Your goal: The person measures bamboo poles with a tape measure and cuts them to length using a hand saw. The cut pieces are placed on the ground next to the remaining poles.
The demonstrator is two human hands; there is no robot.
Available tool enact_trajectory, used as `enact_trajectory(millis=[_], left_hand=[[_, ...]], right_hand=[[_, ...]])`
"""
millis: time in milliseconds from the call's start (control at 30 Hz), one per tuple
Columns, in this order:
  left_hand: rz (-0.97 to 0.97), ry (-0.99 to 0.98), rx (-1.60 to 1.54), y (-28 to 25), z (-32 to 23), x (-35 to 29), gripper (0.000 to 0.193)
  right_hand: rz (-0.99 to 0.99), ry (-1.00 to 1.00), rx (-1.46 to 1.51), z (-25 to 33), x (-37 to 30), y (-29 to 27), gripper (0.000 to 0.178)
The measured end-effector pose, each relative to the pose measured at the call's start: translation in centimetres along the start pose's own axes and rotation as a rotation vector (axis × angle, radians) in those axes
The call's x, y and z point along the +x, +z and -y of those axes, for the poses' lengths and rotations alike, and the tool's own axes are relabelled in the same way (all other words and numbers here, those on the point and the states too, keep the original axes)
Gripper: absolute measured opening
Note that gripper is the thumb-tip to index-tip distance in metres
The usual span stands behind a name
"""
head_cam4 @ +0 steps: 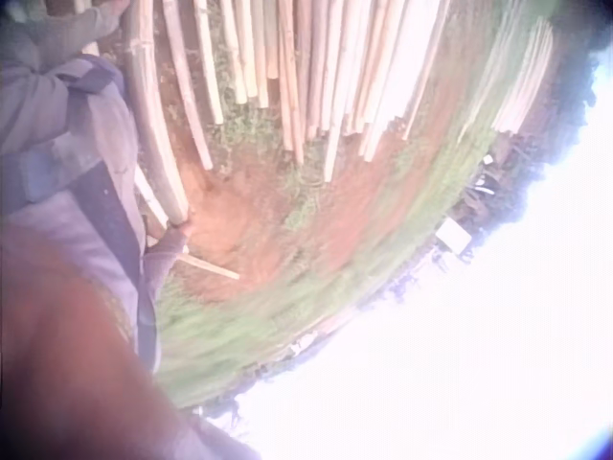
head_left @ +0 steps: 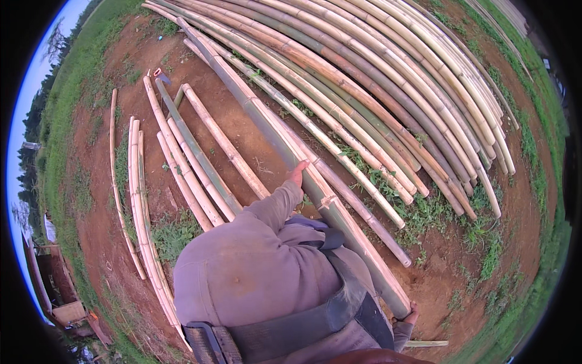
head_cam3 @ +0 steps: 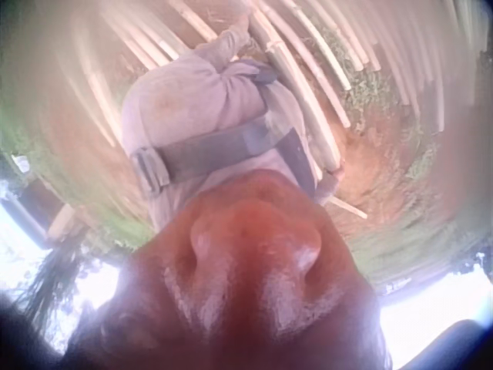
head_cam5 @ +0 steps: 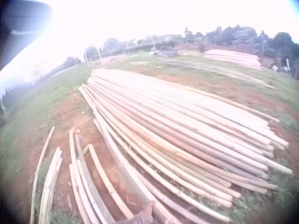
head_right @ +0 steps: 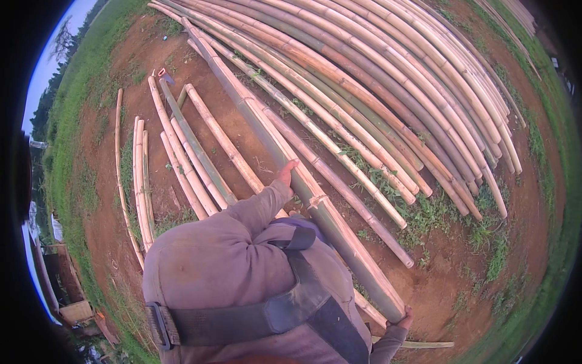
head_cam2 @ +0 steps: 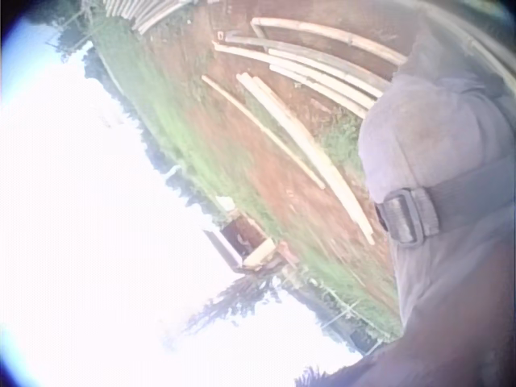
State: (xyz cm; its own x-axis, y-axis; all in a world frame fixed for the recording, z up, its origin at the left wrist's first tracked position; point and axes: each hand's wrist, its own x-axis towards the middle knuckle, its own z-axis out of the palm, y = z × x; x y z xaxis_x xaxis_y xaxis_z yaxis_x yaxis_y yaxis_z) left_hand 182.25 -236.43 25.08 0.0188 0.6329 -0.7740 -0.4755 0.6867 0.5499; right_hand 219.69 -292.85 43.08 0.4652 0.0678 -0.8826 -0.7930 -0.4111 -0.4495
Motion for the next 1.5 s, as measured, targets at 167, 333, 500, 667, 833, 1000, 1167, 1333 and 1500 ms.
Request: enact_trajectory(millis=[167,333,500,667,833,1000,1167,1333,1500], left_hand=[[0.025,-0.112,0.111,6.2,12.4,-10.6,0.056],[0.062,-0.269,0.264,6.8,19.8,-14.5,0.060],[-0.044,-0.158,0.401,8.6,27.2,-13.7,0.068],[-0.258,0.166,0.653,5.4,35.9,-4.0,0.093],[-0.372,0.285,1.292,12.0,43.5,-18.1,0.087],[0.426,0.124,1.870,7.4,48.6,-27.4,0.085],[0.558,-0.051,2.001,4.1,59.4,-31.7,0.111],[0.516,0.088,2.026,4.1,63.6,-33.1,0.120],[0.363,-0.073,2.008,4.3,66.1,-36.3,0.119]], right_hand=[[-0.123,-0.173,0.230,-2.0,9.0,-16.5,0.049],[-0.370,0.041,0.060,0.7,8.7,-23.1,0.034],[-0.256,0.070,-0.008,0.6,13.7,-29.1,0.035],[-0.068,0.019,0.002,0.6,22.2,-33.7,0.039],[0.065,0.189,-0.092,-1.1,33.9,-36.0,0.045],[0.157,0.215,0.160,-2.2,44.4,-32.2,0.047],[0.072,0.239,0.094,0.8,59.9,-30.9,0.040],[-0.069,0.234,-0.106,-0.6,73.8,-29.7,0.035],[-0.213,-0.146,-0.508,-6.0,78.5,-28.5,0.046]])
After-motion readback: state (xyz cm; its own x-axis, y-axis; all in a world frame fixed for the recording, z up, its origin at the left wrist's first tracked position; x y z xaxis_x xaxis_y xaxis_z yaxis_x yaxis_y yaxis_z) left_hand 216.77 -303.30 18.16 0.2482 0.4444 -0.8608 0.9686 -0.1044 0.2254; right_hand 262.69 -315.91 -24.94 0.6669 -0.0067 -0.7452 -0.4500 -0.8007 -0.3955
